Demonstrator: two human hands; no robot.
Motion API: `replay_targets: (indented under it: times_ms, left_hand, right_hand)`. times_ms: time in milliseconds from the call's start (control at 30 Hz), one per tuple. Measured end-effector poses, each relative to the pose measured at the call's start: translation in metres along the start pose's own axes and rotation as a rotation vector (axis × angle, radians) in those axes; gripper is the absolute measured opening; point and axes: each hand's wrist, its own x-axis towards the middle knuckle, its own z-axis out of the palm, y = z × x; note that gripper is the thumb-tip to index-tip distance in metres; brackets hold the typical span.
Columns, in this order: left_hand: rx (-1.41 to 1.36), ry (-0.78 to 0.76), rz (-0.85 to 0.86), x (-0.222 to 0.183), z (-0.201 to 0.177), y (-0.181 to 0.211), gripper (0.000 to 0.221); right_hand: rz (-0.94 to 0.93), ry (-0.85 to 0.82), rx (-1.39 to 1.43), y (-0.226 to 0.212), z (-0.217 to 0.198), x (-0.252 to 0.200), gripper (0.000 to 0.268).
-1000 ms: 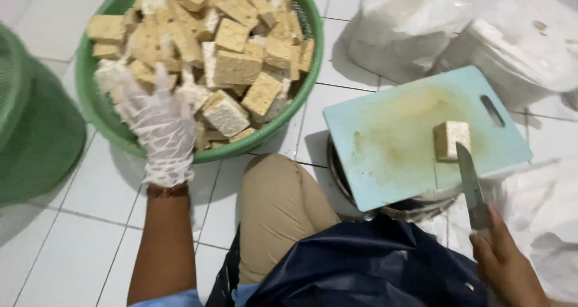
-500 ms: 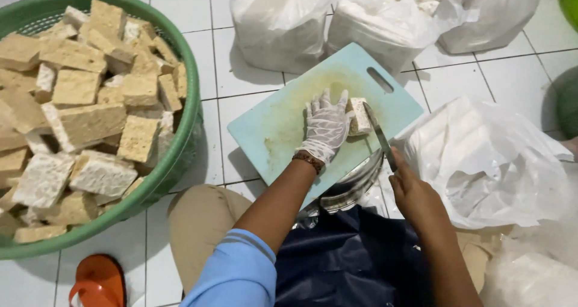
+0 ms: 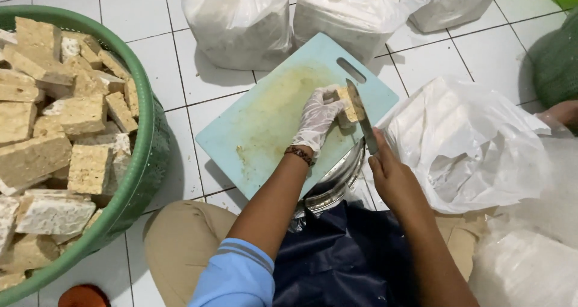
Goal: Cutting blocks of tempeh into smaller pieces on a cutting board using a knife while sitting on the floor.
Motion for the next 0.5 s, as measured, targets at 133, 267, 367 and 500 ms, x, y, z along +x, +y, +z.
replay_targets:
  times_ms: [133, 267, 367, 500]
  left_hand:
    - [0.087, -0.003, -0.033, 0.015, 0.005, -0.009, 0.054]
    - [0.038, 0.000, -0.004, -0.002, 0.000, 0.004, 0.050]
    - [0.033, -0.003, 0.030, -0.010, -0.003, 0.010, 0.049]
    - [0.099, 0.007, 0.027, -0.017, -0.006, 0.023, 0.047]
  right_hand:
    - [-0.028, -0.030, -0.052, -0.004, 0.001, 0.007, 0.060]
    - [-0.060, -0.065, -0.053, -0.004, 0.003, 0.011, 0.062]
    - [-0.110, -0.076, 0.000, 0.003, 0.013, 0.021, 0.064]
    - [-0.130, -0.056, -0.094, -0.005, 0.026, 0.014, 0.063]
